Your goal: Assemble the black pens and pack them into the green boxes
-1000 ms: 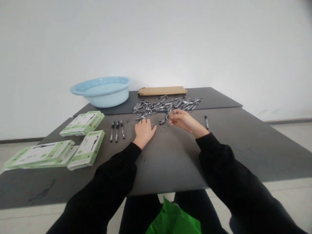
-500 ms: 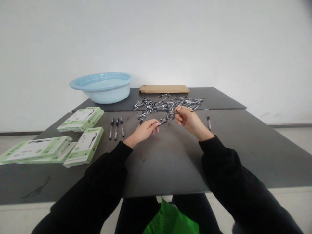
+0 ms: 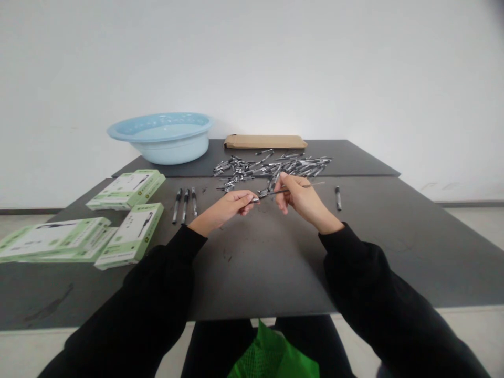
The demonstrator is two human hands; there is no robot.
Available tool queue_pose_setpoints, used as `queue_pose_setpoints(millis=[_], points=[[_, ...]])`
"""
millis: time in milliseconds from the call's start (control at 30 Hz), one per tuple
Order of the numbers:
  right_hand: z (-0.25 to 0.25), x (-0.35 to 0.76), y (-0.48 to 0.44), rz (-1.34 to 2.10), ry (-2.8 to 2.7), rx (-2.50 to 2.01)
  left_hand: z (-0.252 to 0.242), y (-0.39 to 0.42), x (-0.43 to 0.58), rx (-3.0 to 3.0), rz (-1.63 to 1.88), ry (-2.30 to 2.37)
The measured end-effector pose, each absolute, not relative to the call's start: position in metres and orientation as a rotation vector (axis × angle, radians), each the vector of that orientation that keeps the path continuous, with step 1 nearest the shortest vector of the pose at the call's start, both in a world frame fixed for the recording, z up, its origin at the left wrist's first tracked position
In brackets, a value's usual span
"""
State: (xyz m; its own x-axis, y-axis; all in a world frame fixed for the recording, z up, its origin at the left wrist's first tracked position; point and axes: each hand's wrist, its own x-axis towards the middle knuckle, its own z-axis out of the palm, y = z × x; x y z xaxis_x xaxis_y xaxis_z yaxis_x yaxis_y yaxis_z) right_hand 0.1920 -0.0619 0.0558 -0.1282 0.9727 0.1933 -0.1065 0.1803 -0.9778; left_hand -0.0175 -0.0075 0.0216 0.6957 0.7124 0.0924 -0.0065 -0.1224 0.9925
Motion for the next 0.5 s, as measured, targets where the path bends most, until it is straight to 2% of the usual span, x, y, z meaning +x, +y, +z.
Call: queue_pose_setpoints(millis=[500], points=[[0.0586, 0.1825, -0.0687, 1.098, -1.446, -0.986, 0.0229, -0.0096, -0.0161, 1.564, 0.666, 0.579]])
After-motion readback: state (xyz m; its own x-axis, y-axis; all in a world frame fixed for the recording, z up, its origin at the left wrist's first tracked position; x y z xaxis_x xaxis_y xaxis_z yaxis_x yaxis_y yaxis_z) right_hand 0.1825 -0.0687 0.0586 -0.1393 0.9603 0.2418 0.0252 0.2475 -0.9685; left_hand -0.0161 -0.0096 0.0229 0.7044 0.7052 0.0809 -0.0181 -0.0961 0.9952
